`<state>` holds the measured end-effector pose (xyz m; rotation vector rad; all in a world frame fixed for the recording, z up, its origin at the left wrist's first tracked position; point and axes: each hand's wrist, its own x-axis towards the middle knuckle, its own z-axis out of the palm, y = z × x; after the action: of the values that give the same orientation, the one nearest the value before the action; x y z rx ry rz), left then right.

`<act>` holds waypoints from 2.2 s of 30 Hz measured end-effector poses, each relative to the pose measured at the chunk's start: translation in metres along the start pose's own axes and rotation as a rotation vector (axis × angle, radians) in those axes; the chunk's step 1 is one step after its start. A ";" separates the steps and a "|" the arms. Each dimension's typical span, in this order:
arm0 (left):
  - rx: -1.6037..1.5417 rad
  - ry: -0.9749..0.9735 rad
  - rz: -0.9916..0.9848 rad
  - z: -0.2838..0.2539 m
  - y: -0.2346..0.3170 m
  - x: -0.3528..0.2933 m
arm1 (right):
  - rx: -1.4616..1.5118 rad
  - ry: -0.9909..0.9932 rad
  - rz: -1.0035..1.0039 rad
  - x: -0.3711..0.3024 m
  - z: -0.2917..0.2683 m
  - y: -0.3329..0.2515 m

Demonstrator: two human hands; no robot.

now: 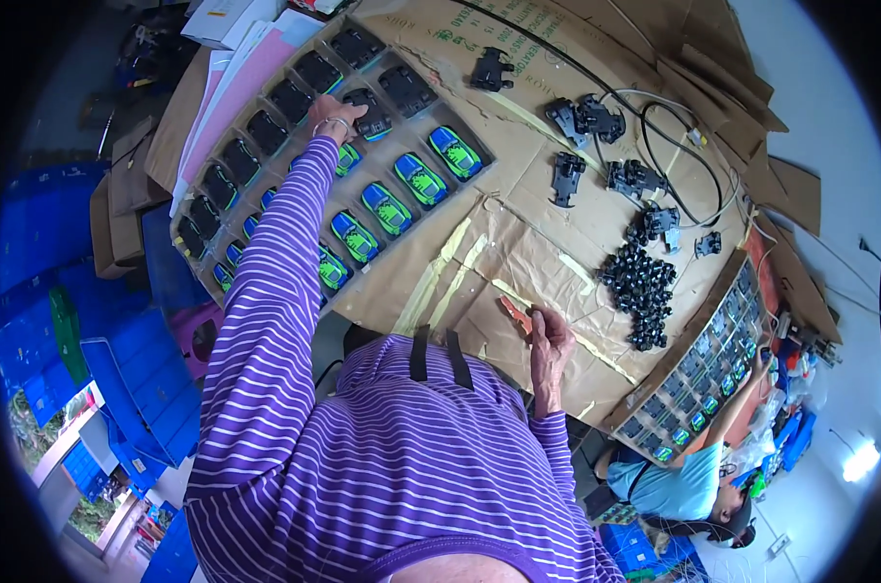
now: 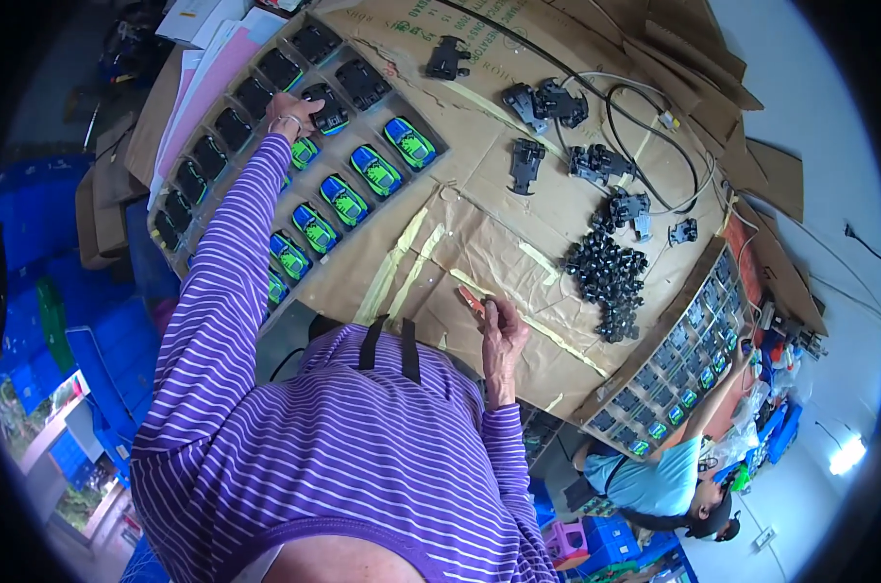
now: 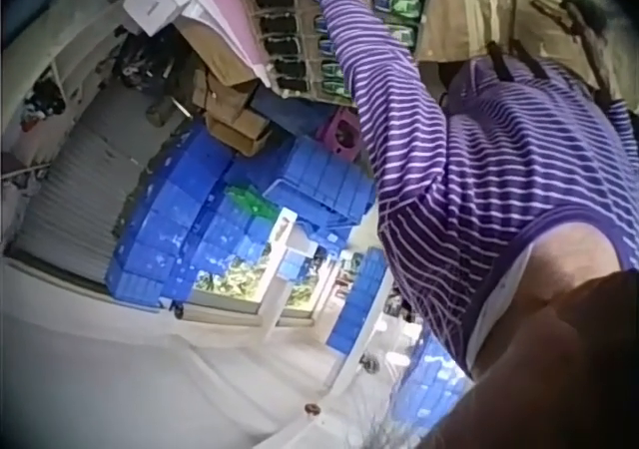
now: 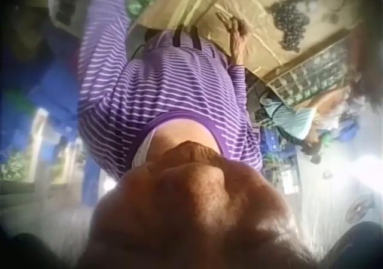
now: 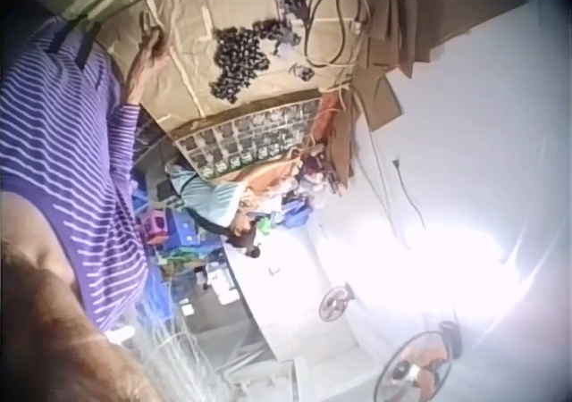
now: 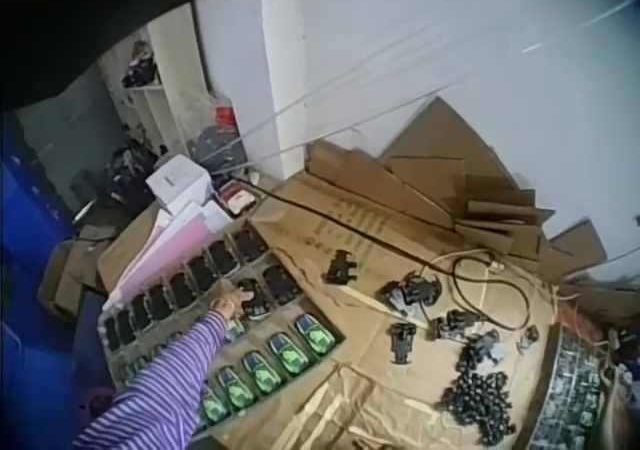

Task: Manually assembling small toy car components at a production workbench.

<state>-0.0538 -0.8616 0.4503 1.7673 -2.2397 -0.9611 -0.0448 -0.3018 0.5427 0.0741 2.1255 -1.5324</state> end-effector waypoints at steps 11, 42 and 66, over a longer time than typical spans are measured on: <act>0.918 -0.136 0.167 -0.034 0.021 -0.101 | -0.103 0.028 -0.018 0.008 -0.012 0.019; -1.562 -1.090 -0.251 -0.038 0.013 -0.217 | -0.779 0.456 -0.383 0.132 -0.090 0.028; -1.072 -1.396 -0.283 0.033 0.083 -0.437 | 0.214 0.075 0.203 -0.028 -0.054 -0.019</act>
<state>-0.0046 -0.4411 0.5904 0.8345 -1.0127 -3.2406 -0.0469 -0.2527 0.5839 0.4156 1.9343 -1.6495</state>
